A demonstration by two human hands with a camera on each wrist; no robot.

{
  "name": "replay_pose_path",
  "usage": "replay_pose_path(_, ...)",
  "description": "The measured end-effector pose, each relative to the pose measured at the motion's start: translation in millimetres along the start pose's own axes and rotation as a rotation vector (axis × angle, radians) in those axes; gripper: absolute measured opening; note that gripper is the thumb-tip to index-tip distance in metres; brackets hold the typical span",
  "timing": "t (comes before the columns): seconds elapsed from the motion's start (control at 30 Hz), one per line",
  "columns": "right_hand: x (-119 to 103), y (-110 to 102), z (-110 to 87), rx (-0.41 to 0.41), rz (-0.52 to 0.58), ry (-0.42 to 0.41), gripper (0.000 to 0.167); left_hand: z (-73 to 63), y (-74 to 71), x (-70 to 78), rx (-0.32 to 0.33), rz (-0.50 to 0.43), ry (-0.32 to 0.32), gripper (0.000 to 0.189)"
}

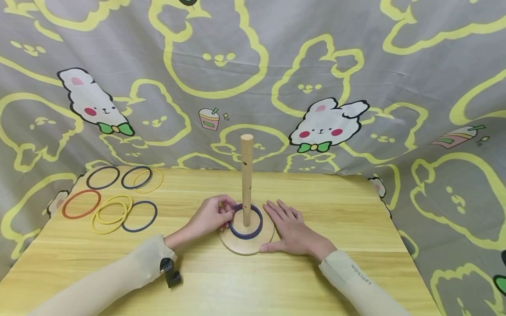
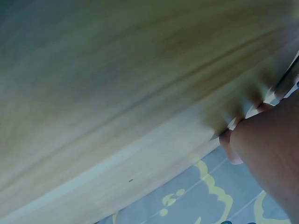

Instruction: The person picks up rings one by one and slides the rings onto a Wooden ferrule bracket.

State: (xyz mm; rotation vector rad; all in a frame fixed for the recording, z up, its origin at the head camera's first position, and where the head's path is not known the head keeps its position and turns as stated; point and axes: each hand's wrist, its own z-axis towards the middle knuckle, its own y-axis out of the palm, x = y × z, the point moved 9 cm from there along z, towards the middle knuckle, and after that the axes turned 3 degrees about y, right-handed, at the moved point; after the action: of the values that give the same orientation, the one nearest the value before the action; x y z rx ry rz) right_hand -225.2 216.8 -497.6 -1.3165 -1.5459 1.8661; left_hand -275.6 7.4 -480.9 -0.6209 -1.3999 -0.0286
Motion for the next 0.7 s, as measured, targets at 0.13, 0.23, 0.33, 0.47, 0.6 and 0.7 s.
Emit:
replay_pose_path(0.13, -0.4, 0.4, 0.3, 0.0, -0.004, -0.003, 0.118, -1.4, -0.1, -2.4, -0.001, 0.014, 0.001, 0.023)
replay_pose_path(0.23, 1.0, 0.3, -0.2, 0.007, -0.015, 0.0, 0.119, -2.8, -1.4, -2.0, -0.007, 0.033, 0.016, 0.027)
replay_pose_path(0.33, 2.5, 0.0, -0.9, 0.009, -0.023, 0.003, 0.119, -6.4, -5.9, 0.1, -0.005, 0.092, 0.056, 0.03)
replay_pose_path(0.47, 2.3, 0.3, -0.8, 0.0, -0.026, 0.005, 0.12, -17.2, -19.1, 0.9, 0.025, 0.196, 0.095, 0.029)
replay_pose_path(0.6, 2.2, 0.8, 0.1, -0.005, -0.026, 0.01, 0.119, -35.5, -38.6, -3.4, 0.07, 0.274, 0.09, 0.027)
replay_pose_path(0.7, 1.8, 1.4, 1.0, -0.009, -0.025, 0.009, 0.119, -53.1, -58.1, -9.8, 0.124, 0.329, 0.07, 0.025)
